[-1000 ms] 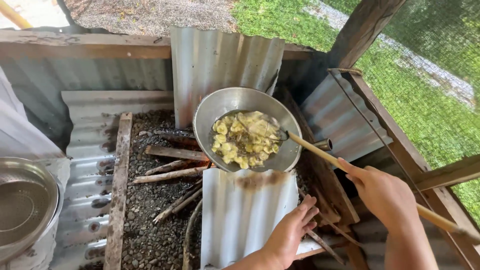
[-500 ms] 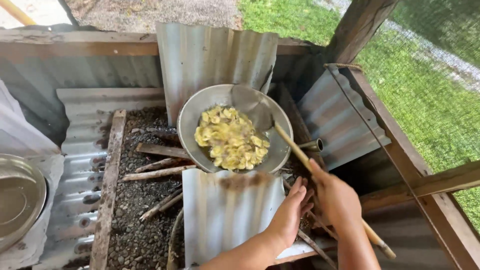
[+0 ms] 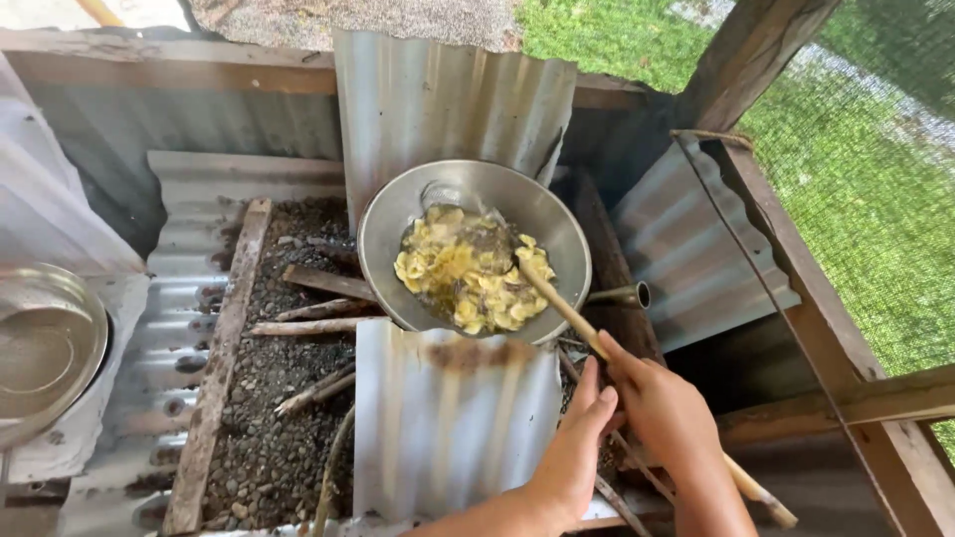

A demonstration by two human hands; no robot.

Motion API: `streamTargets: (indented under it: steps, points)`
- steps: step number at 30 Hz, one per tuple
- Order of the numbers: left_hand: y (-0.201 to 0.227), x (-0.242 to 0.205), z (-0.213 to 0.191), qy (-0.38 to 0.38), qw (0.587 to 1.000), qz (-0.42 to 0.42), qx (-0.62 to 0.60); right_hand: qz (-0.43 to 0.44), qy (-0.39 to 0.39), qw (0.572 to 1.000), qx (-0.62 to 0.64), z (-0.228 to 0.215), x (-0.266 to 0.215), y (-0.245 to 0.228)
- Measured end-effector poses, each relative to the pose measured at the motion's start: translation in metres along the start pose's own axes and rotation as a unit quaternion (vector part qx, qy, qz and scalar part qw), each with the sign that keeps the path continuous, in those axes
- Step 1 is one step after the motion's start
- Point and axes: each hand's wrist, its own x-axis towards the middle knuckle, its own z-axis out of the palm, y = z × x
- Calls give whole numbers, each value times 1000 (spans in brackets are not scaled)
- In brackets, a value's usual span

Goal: The person fries banana slices in a wok over a wood fire, stirring them with a strainer. They then scoop the fried chips out of the oil and transfer them into a metal colander.

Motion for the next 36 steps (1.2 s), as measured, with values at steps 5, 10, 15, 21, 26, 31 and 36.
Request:
streamTargets:
  steps: [5,10,15,21,26,31,36]
  points:
    - [1,15,-5,9,1000,-7,-2,-23,31,999,-13,4,6,-1]
    - [-3,9,-14,-13,1000,8,13,-75,93,993,11,6,-8,15]
    - [-2,12,-12,-14,1000,-22,5,-32,69,996,-43,8,-12,16]
    - [-1,15,-10,23,996,-67,47,12,154,986,-58,14,7,26]
    - [-1,8,-5,52,993,-101,13,15,102,994,-41,31,14,10]
    - [-17,16,-21,32,999,-22,0,-13,107,994,-27,13,22,4]
    - [-8,14,-24,42,999,1,6,1,117,990,-80,28,40,-15]
